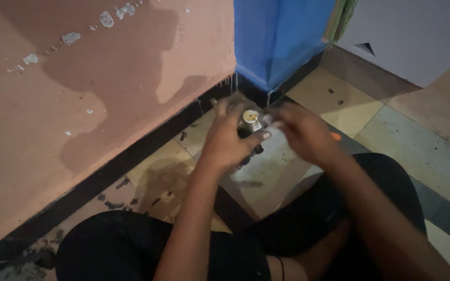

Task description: The person is repairing a faucet by disassembling it and cleaning its components. They use a screwdriver to remove parts and a cloth to wipe them clean.

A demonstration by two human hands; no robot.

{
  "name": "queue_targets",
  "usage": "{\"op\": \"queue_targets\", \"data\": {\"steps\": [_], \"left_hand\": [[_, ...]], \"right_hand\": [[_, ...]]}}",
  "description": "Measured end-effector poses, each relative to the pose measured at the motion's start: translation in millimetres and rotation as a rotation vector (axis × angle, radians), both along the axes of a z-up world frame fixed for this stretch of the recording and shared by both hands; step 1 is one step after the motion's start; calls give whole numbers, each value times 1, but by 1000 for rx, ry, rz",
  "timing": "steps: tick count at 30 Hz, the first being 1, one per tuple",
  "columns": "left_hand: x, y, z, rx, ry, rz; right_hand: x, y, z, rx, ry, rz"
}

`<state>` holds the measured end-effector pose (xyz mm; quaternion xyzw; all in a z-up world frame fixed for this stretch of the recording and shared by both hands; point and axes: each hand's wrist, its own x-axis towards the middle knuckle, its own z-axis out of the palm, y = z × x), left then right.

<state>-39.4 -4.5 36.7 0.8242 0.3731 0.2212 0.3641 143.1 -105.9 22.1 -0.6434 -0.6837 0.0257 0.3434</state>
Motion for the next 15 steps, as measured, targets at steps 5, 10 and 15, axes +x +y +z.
{"op": "queue_targets", "data": {"steps": [5, 10, 15], "left_hand": [[-1, -12, 0, 223, -208, -105], [5, -27, 9, 125, -170, -101], [3, -37, 17, 94, -112, -43]], "right_hand": [[5, -15, 32, 10, 112, -33], [-3, -17, 40, -71, 94, -155], [-16, -23, 39, 184, -239, -82]]}}
